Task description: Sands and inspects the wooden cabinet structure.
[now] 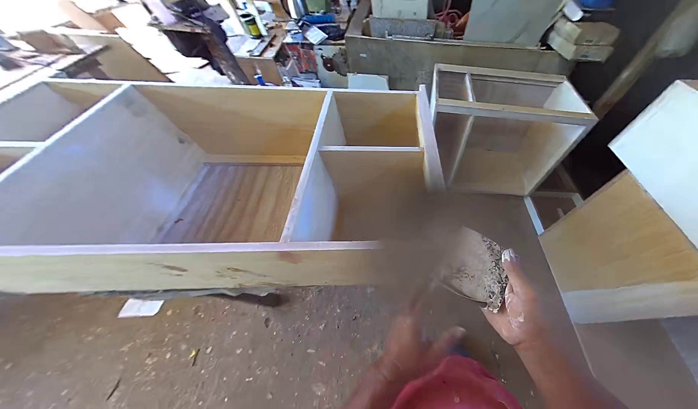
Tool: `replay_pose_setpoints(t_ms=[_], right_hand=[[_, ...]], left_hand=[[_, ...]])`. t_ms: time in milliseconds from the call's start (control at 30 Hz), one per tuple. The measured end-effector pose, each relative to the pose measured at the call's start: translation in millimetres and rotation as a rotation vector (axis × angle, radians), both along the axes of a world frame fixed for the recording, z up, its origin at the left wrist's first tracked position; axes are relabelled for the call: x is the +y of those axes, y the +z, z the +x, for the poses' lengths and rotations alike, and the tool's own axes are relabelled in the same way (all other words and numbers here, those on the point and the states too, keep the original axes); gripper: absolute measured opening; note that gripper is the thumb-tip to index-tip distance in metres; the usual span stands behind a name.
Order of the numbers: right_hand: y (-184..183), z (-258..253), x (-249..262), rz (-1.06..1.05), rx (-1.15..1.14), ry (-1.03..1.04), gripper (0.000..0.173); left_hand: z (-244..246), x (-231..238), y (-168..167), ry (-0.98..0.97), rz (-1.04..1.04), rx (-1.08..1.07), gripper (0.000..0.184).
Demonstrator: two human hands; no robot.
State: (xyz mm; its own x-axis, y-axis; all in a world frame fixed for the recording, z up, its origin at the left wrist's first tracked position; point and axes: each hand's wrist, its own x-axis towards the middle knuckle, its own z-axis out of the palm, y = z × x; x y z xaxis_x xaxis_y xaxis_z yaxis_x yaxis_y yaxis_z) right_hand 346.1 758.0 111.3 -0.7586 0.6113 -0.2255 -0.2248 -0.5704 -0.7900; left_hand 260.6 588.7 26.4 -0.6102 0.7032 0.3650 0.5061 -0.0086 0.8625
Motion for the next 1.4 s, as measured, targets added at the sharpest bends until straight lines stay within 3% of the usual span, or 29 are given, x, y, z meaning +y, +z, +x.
replay_pose_setpoints(t_ms=[100, 167, 233, 333, 400, 467, 533, 600, 667, 767, 867, 967, 1067, 1167, 1267, 1400], right_hand=[[-8.7, -1.2, 14.1, 0.361, -0.084, 0.06, 0.057], [-9.0, 5.7, 27.5, 0.605, -0.035, 0.262, 0.063], [0.5, 11.5, 43.2, 0.749, 0.081, 0.544, 0.068], [6.0, -1.6, 84.1, 0.899, 0.22, 0.704, 0.083], [0.8, -19.0, 110.6, 0.957, 0.212, 0.635, 0.074], [-0.9, -28.1, 126.2, 0.947, 0.185, 0.577, 0.059], [6.3, -30.4, 128.4, 0.862, 0.209, 0.546, 0.048], [14.6, -31.6, 122.7, 0.686, 0.229, 0.531, 0.024], [14.0, -35.9, 120.4, 0.483, 0.202, 0.543, 0.011], [5.6, -38.0, 112.7, 0.214, 0.143, 0.54, 0.007], [2.2, -33.2, 101.9, 0.146, 0.105, 0.54, 0.006], [-0.5, -39.0, 107.1, 0.343, 0.112, 0.566, 0.009], [5.3, -63.9, 129.4, 0.74, 0.027, 0.464, 0.02], [17.1, -115.4, 159.0, 1.058, -0.091, 0.391, 0.03], [18.8, -183.9, 184.6, 1.33, -0.126, 0.353, 0.042], [15.6, -258.6, 203.7, 1.637, -0.201, 0.454, 0.06]], left_hand=[[26.7, 39.3, 6.3, 0.298, 0.115, 0.249, 0.097], [30.8, 59.5, 16.9, 0.392, 0.055, 0.402, 0.08], [32.0, 76.1, 24.6, 0.322, 0.069, 0.41, 0.069], [40.8, 90.7, 41.1, 0.23, 0.251, 0.08, 0.056], [49.3, 98.1, 58.3, 0.347, 0.415, -0.278, 0.048], [51.1, 104.4, 64.9, 0.38, 0.616, -0.593, 0.038], [51.4, 108.4, 72.3, 0.383, 0.686, -0.747, 0.034], [54.2, 110.7, 82.3, 0.41, 0.71, -0.834, 0.028], [56.6, 108.1, 79.2, 0.345, 0.755, -0.78, 0.027], [52.2, 102.3, 64.1, 0.154, 0.771, -0.591, 0.043], [53.6, 102.6, 63.9, 0.236, 0.69, -0.592, 0.033], [46.4, 92.1, 69.0, 0.37, 0.634, -0.523, 0.02], [26.3, 72.3, 74.1, 0.485, 0.288, 0.068, 0.021], [-2.0, 73.6, 67.4, 0.401, -0.327, 0.56, 0.036], [-6.8, 92.0, 46.8, 0.34, -0.685, 0.703, 0.048], [-0.8, 87.5, 40.2, 0.394, -0.729, 0.832, 0.042]])
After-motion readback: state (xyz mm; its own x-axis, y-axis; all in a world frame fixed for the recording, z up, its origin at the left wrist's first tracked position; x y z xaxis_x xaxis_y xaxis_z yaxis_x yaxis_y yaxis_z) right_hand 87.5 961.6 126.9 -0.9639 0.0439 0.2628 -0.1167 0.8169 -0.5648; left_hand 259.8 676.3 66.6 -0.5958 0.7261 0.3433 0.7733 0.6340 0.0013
